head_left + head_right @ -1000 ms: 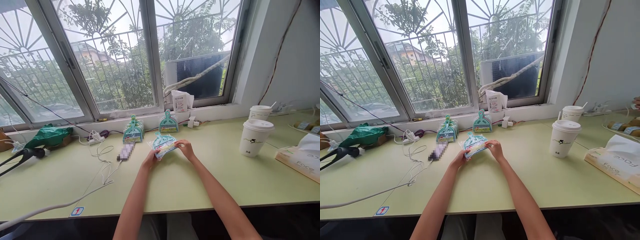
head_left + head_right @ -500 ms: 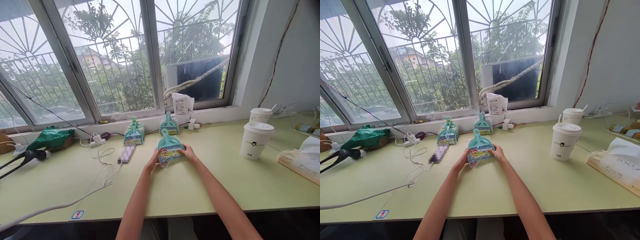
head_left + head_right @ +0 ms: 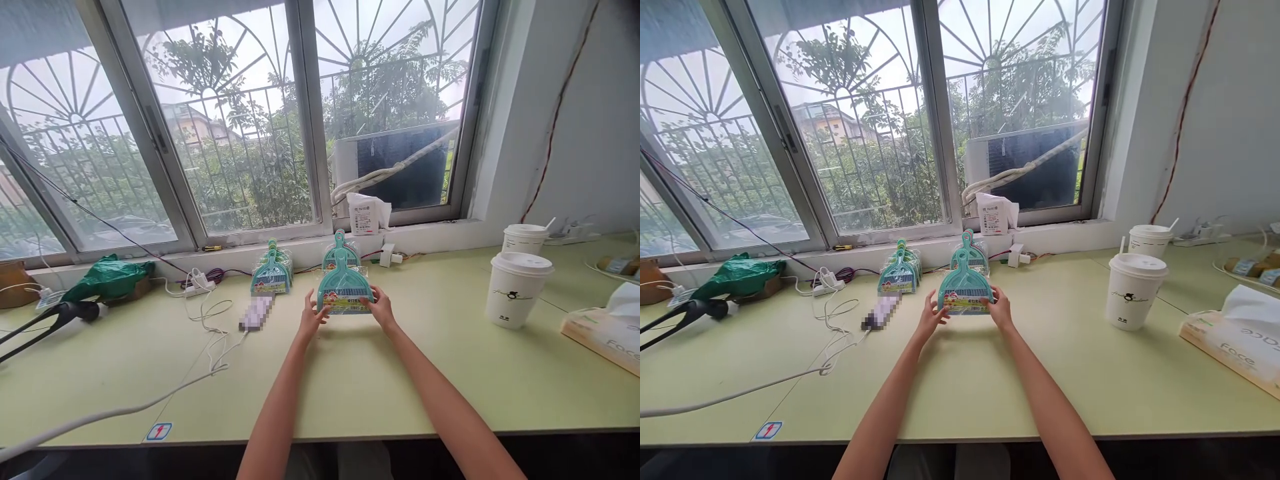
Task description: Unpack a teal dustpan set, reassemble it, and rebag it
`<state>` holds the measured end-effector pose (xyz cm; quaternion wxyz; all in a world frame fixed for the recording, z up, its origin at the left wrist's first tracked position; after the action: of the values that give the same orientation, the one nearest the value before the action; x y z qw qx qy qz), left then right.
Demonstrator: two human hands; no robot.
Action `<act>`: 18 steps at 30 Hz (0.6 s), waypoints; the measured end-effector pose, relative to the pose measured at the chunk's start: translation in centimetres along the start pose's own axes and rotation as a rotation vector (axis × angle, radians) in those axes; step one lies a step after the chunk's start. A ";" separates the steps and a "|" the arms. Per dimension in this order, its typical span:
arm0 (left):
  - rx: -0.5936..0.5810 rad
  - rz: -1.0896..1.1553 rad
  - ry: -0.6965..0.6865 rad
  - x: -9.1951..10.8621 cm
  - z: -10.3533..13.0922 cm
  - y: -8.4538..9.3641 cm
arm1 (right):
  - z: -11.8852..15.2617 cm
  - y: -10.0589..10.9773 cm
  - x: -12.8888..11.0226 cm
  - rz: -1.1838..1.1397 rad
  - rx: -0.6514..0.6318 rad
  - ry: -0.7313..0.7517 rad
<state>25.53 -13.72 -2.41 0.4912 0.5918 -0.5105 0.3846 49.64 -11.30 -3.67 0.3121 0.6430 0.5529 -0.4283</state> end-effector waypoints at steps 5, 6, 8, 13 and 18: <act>-0.076 -0.175 -0.122 0.0 0.7 -1.2 | -0.2 0.7 0.3 -0.009 0.018 -0.010; -0.072 -0.226 -0.169 0.2 0.9 -1.3 | -0.2 0.8 0.2 -0.014 0.024 -0.013; -0.072 -0.345 -0.259 0.5 1.3 -1.5 | -0.2 0.9 0.2 -0.028 0.055 -0.024; -0.050 -0.529 -0.425 1.7 1.7 -2.0 | -0.1 1.1 0.1 -0.084 0.079 -0.059; 0.069 -0.504 -0.546 2.9 1.9 -1.5 | -0.1 1.1 0.1 -0.122 0.090 -0.079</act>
<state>27.42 -16.20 -0.32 0.3958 0.7961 -0.4475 0.0965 50.72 -11.39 -3.83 0.2778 0.6043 0.5584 -0.4959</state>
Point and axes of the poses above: each hand's wrist, its own z-axis away from the middle knuckle, its own y-axis out of the back of the hand, x = y × z, the point moved 6 cm from there along -z, towards the middle knuckle, and after that the axes turned 2 degrees about y, right-handed, at the moved point
